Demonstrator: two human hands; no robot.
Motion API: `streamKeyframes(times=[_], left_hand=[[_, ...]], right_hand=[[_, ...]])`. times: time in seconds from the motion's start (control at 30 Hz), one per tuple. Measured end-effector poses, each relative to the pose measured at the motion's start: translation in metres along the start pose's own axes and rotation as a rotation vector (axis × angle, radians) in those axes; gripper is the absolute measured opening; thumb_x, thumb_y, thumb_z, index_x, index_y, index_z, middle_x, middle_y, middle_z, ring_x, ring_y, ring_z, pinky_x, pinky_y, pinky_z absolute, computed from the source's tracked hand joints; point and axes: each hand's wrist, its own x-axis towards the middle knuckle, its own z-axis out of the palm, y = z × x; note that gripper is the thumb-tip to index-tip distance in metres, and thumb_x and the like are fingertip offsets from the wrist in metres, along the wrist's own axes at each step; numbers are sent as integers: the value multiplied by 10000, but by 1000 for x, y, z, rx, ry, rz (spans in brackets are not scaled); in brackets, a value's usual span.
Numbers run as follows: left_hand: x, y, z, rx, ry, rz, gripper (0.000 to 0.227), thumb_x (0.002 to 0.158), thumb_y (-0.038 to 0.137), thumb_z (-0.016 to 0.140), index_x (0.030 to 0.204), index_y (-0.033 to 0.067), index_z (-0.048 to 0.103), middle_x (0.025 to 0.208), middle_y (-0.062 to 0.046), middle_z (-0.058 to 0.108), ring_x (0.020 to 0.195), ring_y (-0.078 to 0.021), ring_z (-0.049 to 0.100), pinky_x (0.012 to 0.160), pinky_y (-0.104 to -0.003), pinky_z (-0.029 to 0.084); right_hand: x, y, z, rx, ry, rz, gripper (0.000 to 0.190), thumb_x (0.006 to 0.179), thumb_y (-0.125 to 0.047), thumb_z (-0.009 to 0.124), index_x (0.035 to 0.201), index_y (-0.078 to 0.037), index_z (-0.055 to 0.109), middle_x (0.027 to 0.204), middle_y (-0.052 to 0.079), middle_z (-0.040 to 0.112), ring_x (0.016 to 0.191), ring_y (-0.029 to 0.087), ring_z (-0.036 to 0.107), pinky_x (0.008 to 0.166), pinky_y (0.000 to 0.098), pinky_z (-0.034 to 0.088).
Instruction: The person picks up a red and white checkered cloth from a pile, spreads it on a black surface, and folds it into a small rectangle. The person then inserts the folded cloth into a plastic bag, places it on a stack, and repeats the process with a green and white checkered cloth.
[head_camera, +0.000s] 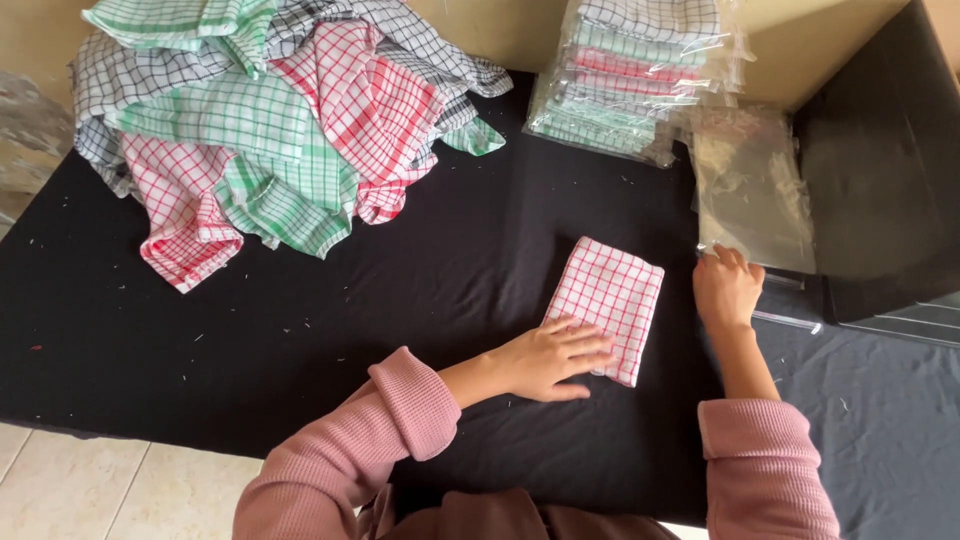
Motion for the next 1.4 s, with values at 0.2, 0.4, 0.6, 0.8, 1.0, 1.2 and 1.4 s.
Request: streamKeyframes(times=[0.2,0.4,0.6,0.8,1.0,1.2,1.4], left_hand=[[14,-59,11,-239,314,-894,722,889,714,586,1281,108,613,1035,-57,737,992,-293,718,822,-440,576],[64,-75,14,-248,18,-997,613,838,444,663,1318,91,519,935,-125,746,865,-365,754,702,-480,621],[18,-102,33,-388,150,-1047,587,788,399,733,1250,57,617,983,-184,755,950,-402,746,737,-506,624],[21,-36,-57,-388,679,-695,421,957,167,696,1257,-81,536,1062,-238,535,914,-407,673,675,-396,633],[63,-69,-50,-1467,576,-1139,1253,853,679,736,1583,-112,93,1609,-368,194,1280,-416,581,1126,-538,393],[41,-97,-30,-1524,904,-912,508,993,15,556,1479,-60,429,1317,-343,603,1048,-454,692,804,-525,626],[3,-106,-51,-1588,939,-744,477,1008,103,651,1458,37,506,1358,-296,603,1142,-445,661,883,-548,604]], right_hand=[[37,4,-62,276,185,131,88,974,-96,683,1048,-141,699,1020,-30,728,1048,187,695,864,315,484],[76,-34,-110,608,215,160,136,960,11,628,1078,-55,622,994,134,684,884,390,653,770,476,494],[79,-55,-135,448,126,-79,105,913,-88,702,1003,-137,684,926,29,649,897,270,670,772,375,500],[65,-107,-140,754,20,96,29,1047,-108,579,1074,-117,582,890,101,718,778,378,713,661,460,561],[79,-131,-163,1080,50,-292,108,1005,-115,517,1004,-95,623,1117,93,731,1136,355,685,951,448,521],[61,-93,-140,455,-124,127,406,1069,-435,550,1342,-152,652,1222,188,684,1110,418,644,886,556,498],[33,-27,-32,308,-592,301,834,1130,-757,206,1542,-125,561,1559,298,498,1460,535,371,1105,693,294]])
